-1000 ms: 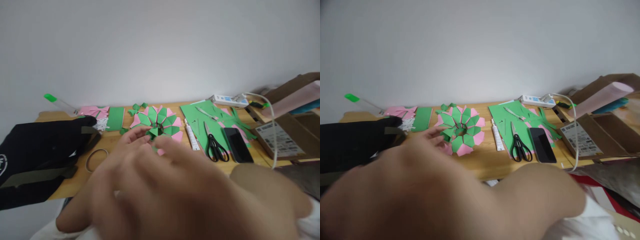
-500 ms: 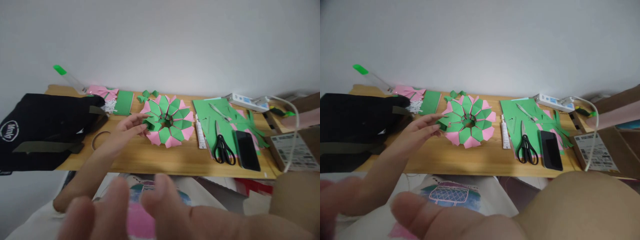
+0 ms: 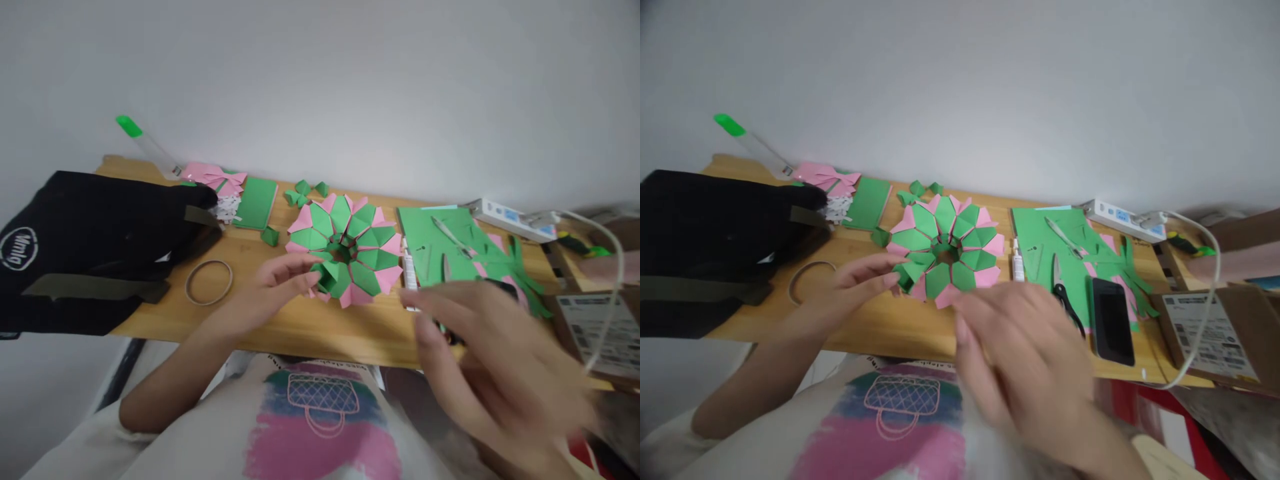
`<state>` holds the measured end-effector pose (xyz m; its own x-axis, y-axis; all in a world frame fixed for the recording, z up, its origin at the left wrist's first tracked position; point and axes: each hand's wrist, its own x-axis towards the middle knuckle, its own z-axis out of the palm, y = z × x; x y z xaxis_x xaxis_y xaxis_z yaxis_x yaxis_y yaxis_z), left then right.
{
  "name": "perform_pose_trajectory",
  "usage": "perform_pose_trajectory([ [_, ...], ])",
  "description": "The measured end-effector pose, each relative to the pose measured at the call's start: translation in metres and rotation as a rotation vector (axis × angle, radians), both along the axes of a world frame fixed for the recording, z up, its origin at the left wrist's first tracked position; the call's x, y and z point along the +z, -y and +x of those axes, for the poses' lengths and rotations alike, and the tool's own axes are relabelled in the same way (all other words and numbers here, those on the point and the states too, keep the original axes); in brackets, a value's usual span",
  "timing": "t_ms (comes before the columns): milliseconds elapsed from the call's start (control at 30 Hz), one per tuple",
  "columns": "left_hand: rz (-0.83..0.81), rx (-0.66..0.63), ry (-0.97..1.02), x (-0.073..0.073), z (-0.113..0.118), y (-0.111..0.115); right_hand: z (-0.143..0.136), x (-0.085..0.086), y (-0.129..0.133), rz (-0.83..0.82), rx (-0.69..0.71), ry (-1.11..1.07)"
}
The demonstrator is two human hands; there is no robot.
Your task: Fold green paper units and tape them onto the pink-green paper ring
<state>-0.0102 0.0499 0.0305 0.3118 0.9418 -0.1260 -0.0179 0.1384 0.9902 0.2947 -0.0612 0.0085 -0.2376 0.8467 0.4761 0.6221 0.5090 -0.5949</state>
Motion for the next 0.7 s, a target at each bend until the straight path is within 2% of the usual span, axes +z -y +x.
perform_pose_trajectory([
  [67,0.014,-0.012,-0.026,-0.003,0.005,0.002,-0.064,0.029,-0.063,-0.126,-0.034,-0.037],
  [100,0.021,-0.003,-0.046,-0.005,0.008,0.003,-0.088,0.036,-0.082,-0.144,-0.011,-0.099],
  [167,0.036,0.023,-0.085,-0.007,0.012,0.004,-0.113,0.038,-0.096,-0.213,-0.005,-0.196],
  [300,0.033,0.001,-0.093,-0.009,0.016,0.006,-0.110,0.018,-0.083,-0.303,-0.070,-0.304],
  [400,-0.041,-0.010,-0.056,-0.007,0.017,0.004,-0.103,0.008,-0.078,-0.387,-0.055,-0.429],
  [567,-0.225,0.035,0.067,-0.011,0.017,0.002,-0.102,0.004,-0.086,-0.579,-0.047,-0.777],
  [700,-0.362,0.042,0.172,-0.018,0.019,0.003,-0.099,0.004,-0.088,-0.667,-0.008,-0.919],
])
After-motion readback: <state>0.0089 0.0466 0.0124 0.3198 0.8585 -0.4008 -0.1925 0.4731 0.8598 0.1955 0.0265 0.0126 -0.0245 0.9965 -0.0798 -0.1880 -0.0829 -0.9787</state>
